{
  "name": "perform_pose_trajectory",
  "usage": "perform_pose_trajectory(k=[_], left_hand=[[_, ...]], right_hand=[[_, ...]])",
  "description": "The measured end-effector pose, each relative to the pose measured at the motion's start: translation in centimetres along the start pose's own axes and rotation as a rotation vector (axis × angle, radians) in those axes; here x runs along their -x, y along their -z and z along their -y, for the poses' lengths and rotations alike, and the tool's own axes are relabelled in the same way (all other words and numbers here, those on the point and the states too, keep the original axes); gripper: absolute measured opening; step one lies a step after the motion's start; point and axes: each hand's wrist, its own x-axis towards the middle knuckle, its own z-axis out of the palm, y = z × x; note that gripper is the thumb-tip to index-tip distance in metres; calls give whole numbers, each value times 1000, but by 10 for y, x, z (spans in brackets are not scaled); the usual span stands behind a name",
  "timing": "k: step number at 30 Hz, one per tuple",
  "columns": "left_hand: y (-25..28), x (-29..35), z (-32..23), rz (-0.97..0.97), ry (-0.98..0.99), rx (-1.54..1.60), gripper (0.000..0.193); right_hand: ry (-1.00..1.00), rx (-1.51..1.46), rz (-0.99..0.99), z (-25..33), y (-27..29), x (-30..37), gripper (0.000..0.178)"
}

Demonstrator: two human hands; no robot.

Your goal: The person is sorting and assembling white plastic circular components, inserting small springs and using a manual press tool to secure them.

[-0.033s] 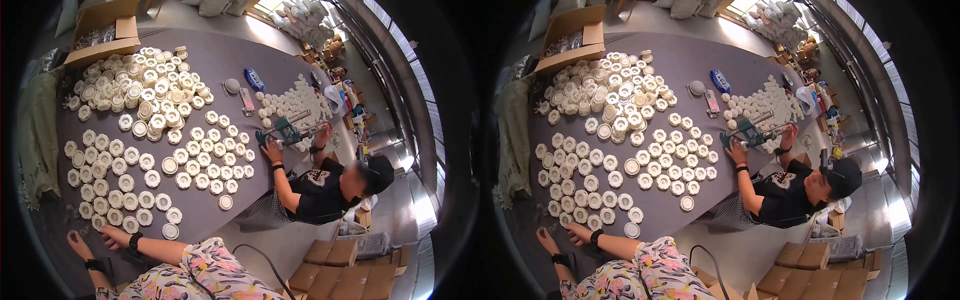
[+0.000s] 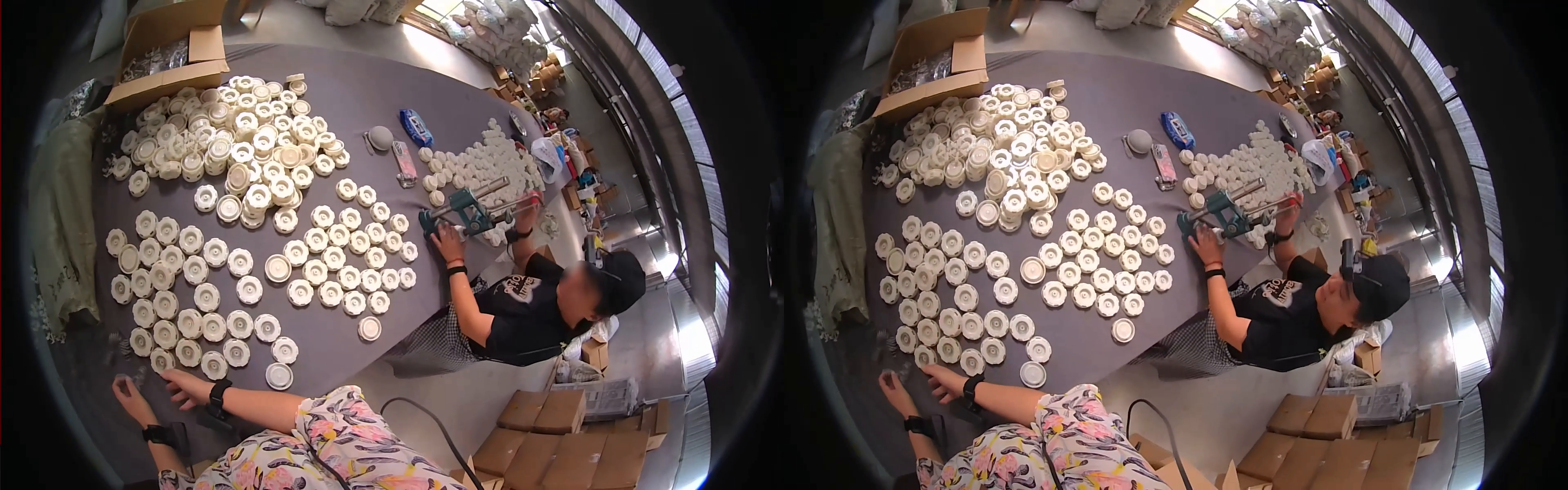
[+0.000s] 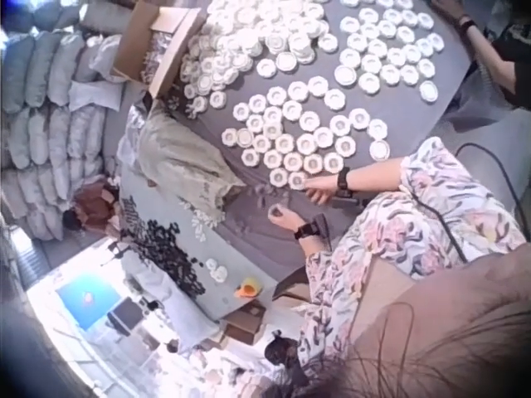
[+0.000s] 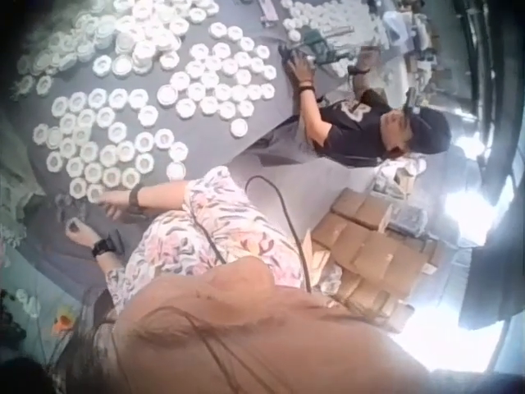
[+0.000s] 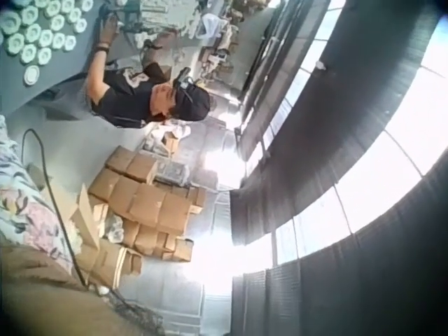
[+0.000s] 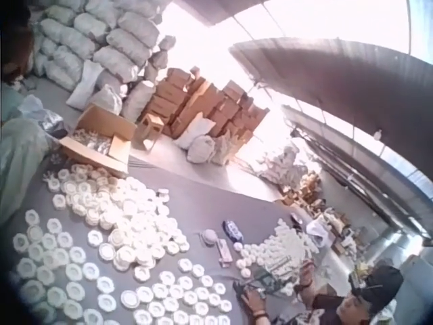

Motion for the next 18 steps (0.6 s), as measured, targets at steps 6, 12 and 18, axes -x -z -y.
perform_pose_trajectory(k=[6, 12, 18], left_hand=[[-27, 109, -137, 300, -411, -115, 14], [-46, 121, -180, 481, -197, -32, 13], [-70, 131, -181, 614, 354, 723, 10]], right_hand=[[159, -557, 315, -17, -17, -11, 36], [221, -228, -100, 0, 31, 61, 34], [454, -98, -231, 34, 34, 119, 18]])
